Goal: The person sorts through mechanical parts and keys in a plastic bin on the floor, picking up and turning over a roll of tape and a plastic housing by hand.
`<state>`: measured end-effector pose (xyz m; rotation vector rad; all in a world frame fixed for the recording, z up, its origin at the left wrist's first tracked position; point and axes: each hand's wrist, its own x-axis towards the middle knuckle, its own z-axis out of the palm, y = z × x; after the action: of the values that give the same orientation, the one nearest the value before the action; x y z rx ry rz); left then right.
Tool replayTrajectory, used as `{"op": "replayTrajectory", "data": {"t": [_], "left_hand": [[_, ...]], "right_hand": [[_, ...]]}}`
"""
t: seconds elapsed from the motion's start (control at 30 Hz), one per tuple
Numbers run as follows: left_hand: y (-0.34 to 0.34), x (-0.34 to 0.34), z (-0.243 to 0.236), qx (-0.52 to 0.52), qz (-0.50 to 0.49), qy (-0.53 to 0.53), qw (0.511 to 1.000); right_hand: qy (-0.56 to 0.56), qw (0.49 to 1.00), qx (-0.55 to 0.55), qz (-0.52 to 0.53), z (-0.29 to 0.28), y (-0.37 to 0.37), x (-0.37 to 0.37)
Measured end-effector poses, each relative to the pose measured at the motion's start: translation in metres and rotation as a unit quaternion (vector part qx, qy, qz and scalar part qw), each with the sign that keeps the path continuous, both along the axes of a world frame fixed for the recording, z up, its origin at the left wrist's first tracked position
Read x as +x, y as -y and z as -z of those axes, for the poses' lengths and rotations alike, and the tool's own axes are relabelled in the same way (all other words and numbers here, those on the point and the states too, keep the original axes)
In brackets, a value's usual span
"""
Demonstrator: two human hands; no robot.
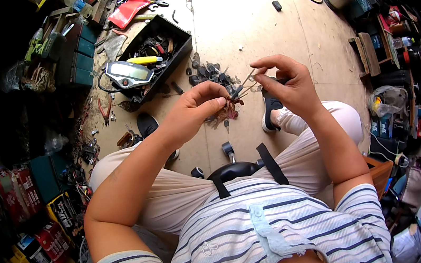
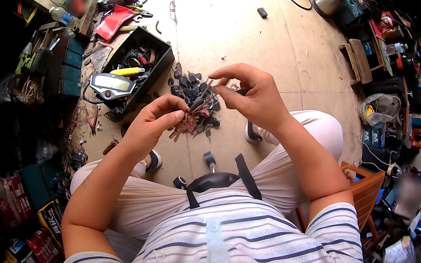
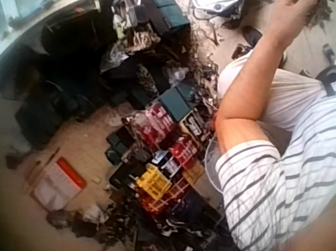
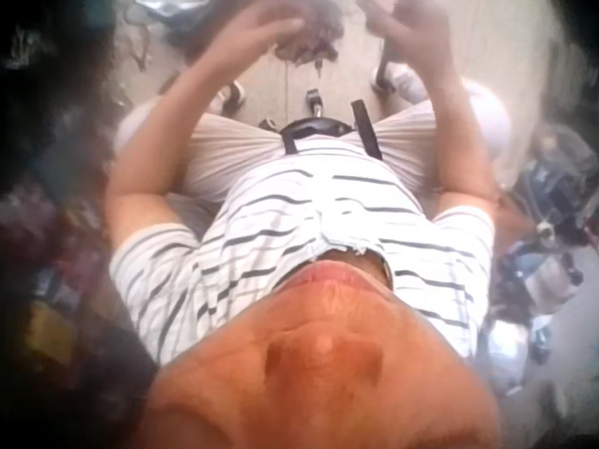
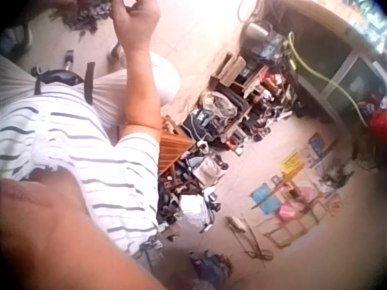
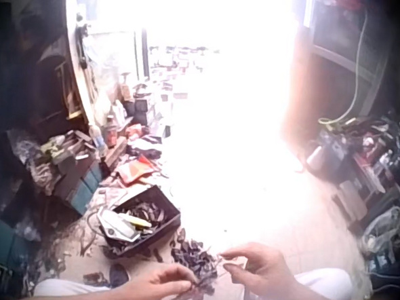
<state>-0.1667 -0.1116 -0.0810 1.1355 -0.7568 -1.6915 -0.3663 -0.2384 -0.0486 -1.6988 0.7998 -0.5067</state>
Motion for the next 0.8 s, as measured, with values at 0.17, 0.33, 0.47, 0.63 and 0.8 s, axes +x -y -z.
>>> {"op": "replayTrajectory", "data": {"t": [0.17, 0.33, 0.47, 0.63, 0.8], "left_hand": [[0.0, -0.004, 0.001, -0.001, 0.021, 0.026, 0.999], [0.0, -0.001, 0.003, 0.01, 0.072, 0.002, 0.997], [0.003, -0.004, -0.004, 0.034, 0.073, 0.087, 0.993], [0.006, -0.01, 0.002, 0.047, 0.116, 0.124, 0.984], [0.009, -0.002, 0.008, -0.034, 0.137, 0.236, 0.962]], "right_hand": [[-0.056, 0.989, -0.122, -0.065, 0.002, 0.002, -0.002], [-0.17, 0.921, -0.316, -0.148, 0.004, 0.001, -0.007], [-0.207, 0.884, -0.353, -0.223, 0.011, -0.006, -0.005], [-0.162, 0.886, -0.339, -0.27, 0.016, -0.024, -0.001], [-0.194, 0.89, -0.316, -0.266, 0.008, -0.021, 0.0]]}}
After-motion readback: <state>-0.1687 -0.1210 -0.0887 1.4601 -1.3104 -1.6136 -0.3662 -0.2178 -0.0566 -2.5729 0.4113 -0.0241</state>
